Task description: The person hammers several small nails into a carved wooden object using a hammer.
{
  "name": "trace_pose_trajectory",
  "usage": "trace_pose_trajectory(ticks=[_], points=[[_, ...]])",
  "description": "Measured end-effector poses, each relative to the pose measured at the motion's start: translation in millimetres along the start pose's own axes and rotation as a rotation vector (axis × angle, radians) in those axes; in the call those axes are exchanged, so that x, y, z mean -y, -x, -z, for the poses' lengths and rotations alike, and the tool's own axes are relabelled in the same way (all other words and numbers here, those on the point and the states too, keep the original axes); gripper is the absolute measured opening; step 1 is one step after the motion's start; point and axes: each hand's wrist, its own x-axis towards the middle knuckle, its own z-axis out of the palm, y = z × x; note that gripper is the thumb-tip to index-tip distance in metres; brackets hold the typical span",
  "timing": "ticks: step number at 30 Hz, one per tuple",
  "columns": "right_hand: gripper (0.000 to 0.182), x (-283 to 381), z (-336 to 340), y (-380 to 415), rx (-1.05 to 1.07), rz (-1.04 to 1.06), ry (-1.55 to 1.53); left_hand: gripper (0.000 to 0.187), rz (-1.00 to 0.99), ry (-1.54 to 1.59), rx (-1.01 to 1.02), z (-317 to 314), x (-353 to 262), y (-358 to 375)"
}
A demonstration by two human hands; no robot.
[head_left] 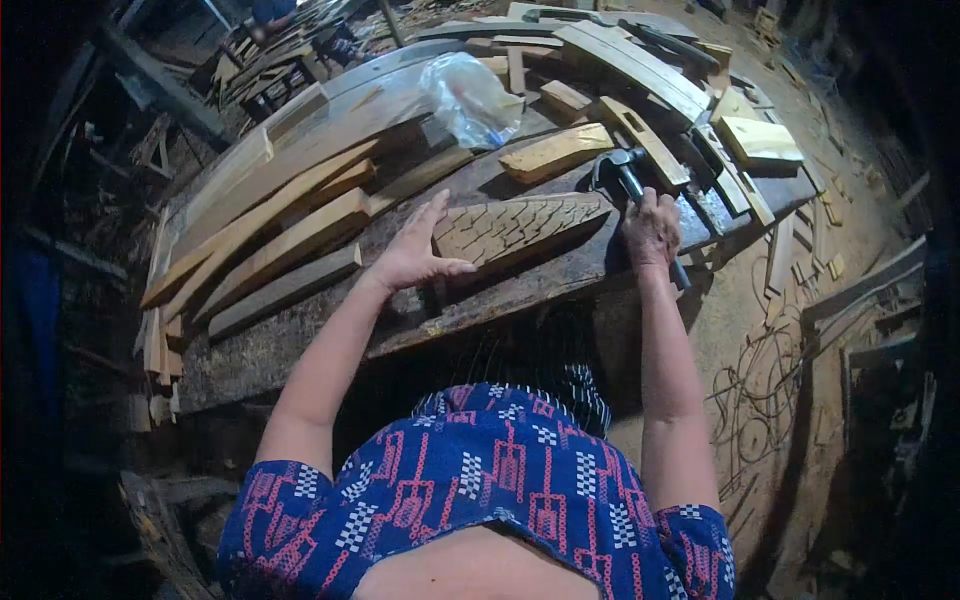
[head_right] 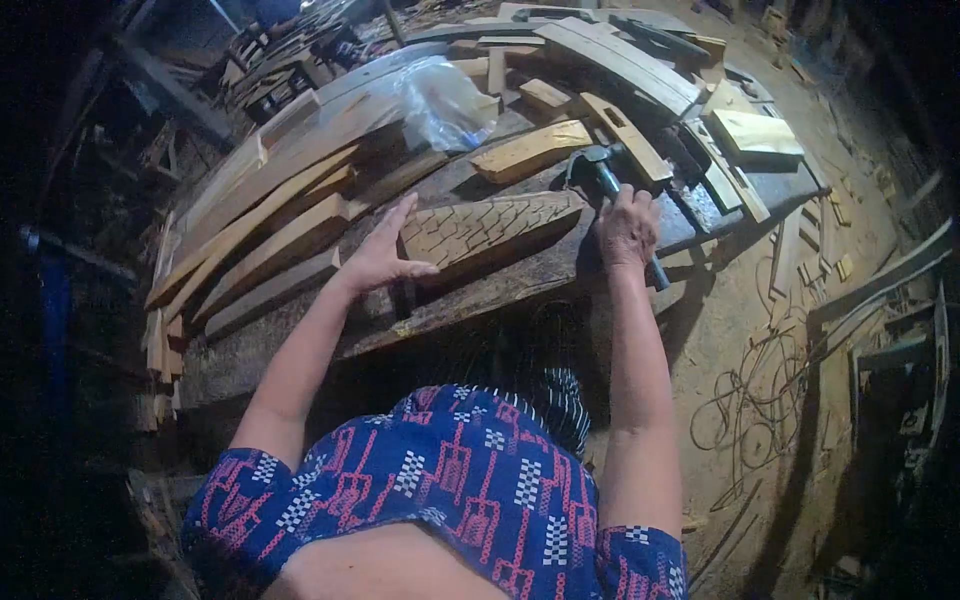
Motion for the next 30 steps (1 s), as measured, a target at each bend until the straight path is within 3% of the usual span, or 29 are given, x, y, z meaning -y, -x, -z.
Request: trace_pose_trajectory(ticks=[2,6,10,12,13,14,16,18,20,22,28,29,30], points=[[0.021,-2,-1,-3,0.021,0.006,0.002,0.112,-0.026,0.303,-0.131,-16,9,1],[0.023,-11,-5,-8,0.073,0.028,-0.009,0.124,-0.116,0.156,-0.262,-37,24,5],[0.032,-27,3,-19,0.193,-0.057,-0.155,0.127,-0.116,0.221,-0.277,-43,26,7],[0.037,-36,10,-20,0.324,-0.165,-0.411,0.126,-0.127,0.198,-0.262,-43,27,6],[0.044,-38,10,-18,0.284,-0.172,-0.532,0.124,-0.165,0.178,-0.323,-47,27,5],[0.041,-43,14,-17,0.293,-0.135,-0.611,0.124,-0.16,0.188,-0.332,-50,27,5],[0.036,-1,69,-4,0.384,-0.25,-0.972,0.122,-0.135,0.139,-0.394,-54,23,5],[0.028,36,110,12,0.399,-0.205,-1.143,0.121,-0.104,0.131,-0.417,-62,21,1],[0.021,67,129,31,0.571,-0.304,-1.336,0.121,-0.07,0.112,-0.449,-61,15,1],[0.019,79,139,43,0.721,-0.164,-1.275,0.121,-0.012,0.088,-0.44,-57,5,6],[0.017,119,153,62,0.741,-0.077,-1.298,0.124,0.041,0.222,-0.327,-49,3,10],[0.017,122,156,63,0.852,-0.176,-1.237,0.124,0.052,0.234,-0.319,-47,2,10],[0.019,119,144,66,0.885,-0.132,-1.153,0.124,0.042,0.234,-0.323,-49,4,8]])
